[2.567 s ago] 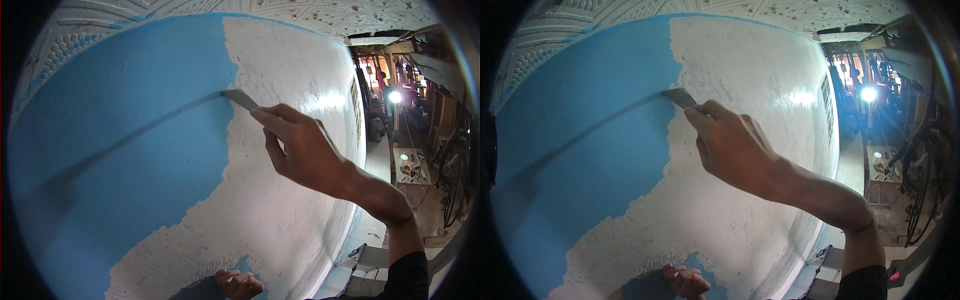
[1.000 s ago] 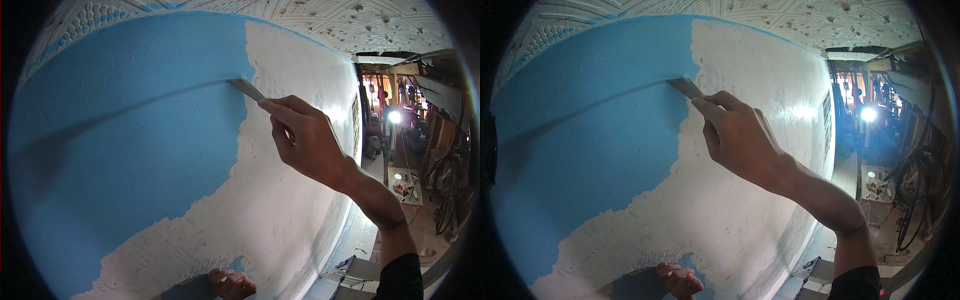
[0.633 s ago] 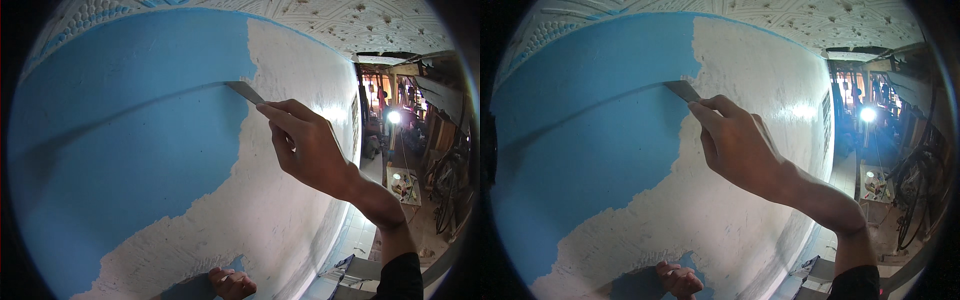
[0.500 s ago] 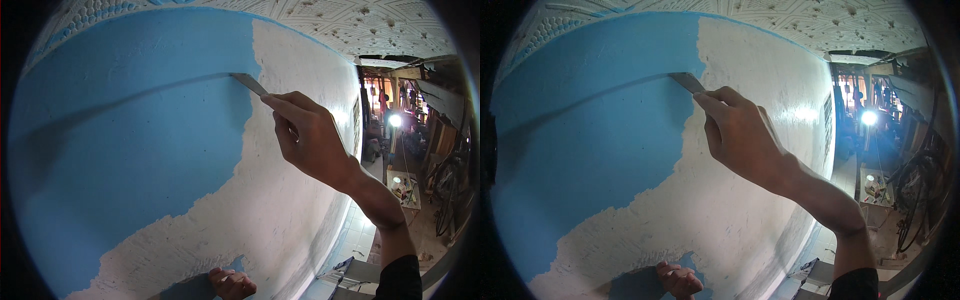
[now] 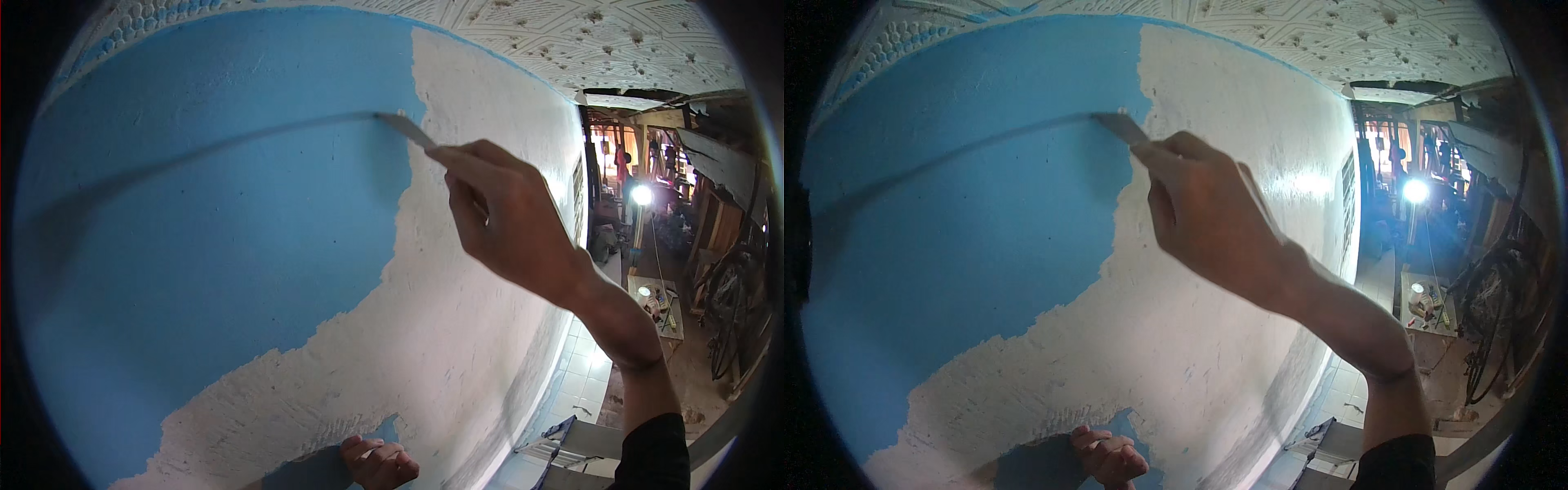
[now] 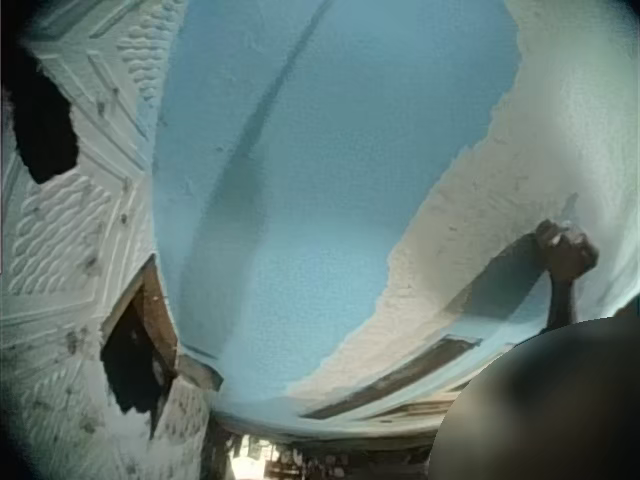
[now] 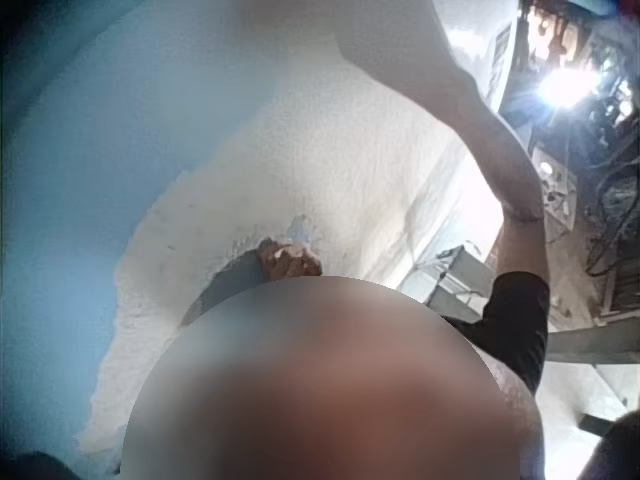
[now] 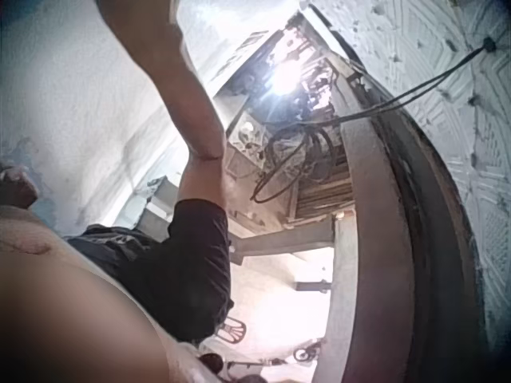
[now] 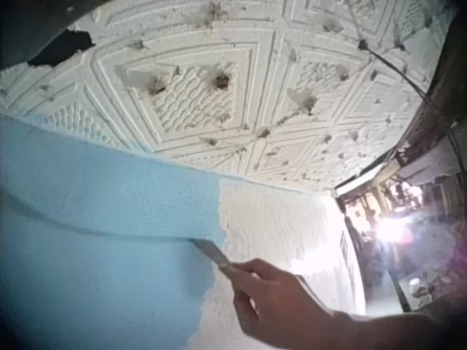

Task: The person scrapes old paint or plaster from a blue wall using a metal scraper.

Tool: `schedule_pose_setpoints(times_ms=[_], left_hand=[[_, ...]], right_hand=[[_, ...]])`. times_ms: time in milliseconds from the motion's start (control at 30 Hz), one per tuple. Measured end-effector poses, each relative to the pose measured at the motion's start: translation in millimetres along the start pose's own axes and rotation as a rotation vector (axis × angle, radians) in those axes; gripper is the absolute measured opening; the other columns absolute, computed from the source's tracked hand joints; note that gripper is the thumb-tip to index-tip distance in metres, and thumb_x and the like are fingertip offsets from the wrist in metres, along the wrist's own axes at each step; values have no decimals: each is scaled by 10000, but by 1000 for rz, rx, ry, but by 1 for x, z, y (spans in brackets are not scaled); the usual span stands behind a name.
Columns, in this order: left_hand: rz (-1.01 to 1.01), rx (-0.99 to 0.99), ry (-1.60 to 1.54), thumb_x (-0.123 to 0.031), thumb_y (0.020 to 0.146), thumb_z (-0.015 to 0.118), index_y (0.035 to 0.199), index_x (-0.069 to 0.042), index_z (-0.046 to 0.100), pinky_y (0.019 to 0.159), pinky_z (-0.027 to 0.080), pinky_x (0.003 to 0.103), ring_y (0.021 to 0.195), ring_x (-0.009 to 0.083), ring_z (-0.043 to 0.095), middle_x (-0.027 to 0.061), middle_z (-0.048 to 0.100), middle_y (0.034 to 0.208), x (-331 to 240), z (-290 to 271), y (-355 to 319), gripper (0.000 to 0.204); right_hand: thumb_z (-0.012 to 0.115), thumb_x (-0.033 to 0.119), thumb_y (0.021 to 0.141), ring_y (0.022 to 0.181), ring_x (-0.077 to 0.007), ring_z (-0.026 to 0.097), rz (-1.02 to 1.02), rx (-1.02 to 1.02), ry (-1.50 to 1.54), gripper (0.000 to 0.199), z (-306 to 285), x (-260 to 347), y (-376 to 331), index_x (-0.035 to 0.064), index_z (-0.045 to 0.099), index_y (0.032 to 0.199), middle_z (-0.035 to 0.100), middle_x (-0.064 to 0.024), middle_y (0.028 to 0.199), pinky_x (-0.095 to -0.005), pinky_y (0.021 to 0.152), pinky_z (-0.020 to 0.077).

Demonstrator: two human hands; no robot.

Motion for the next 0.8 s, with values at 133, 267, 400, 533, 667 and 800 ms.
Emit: schedule_pose_setpoints(times_ms=[133, 267, 400, 533, 667, 800], left_hand=[[167, 107, -25, -91, 962, 367, 824, -201, 517, 1127, 385, 461, 660, 113, 477, -15, 491, 609, -14, 4, 6, 231], [-3, 15, -29, -76, 884, 557, 596, -91, 492, 761, 459, 459, 737, 252, 514, 64, 459, 569, 1, -1, -4, 296], [-4, -14, -28, -95, 895, 553, 608, -85, 516, 815, 480, 484, 783, 257, 542, 64, 467, 575, -1, 0, -9, 290], [21, 148, 38, -79, 969, 354, 881, -216, 540, 1121, 390, 464, 666, 118, 471, -14, 487, 607, 1, 4, -16, 248], [-5, 11, -9, -104, 887, 563, 627, -75, 547, 834, 487, 499, 806, 266, 560, 70, 482, 593, 0, -1, -14, 263], [-51, 19, 1, -111, 894, 566, 630, -70, 556, 847, 491, 506, 833, 269, 568, 75, 484, 607, 4, -1, -11, 267]], right_hand=[[612, -74, 920, 613, -127, 613, -13, -40, 0, 311, -5, -11, 5, -34, 681, 1220, 693, -139, 976, -260, 538, 489], [613, -77, 915, 630, -151, 632, 4, 21, -35, 311, 2, 7, 2, -39, 677, 1217, 695, -143, 990, -270, 553, 508], [605, -77, 921, 683, -173, 668, 5, -19, -42, 322, -2, 1, 3, -36, 668, 1234, 695, -155, 1018, -286, 580, 535], [596, -91, 917, 740, -208, 700, -13, 5, -51, 346, 2, 10, -1, -31, 658, 1252, 688, -177, 1059, -304, 614, 561], [589, -113, 908, 747, -225, 707, 12, 27, -40, 383, 3, 12, -2, -25, 648, 1275, 681, -190, 1087, -308, 619, 575], [578, -125, 907, 759, -225, 713, 32, 84, -41, 415, 9, 15, -13, -15, 632, 1304, 667, -186, 1122, -312, 617, 587]])
Point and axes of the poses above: each hand's wrist, its own y-axis towards the middle knuckle, its own z-axis out of the palm, x = y × z, the point moved 10 cm from there along y, towards the middle knuckle
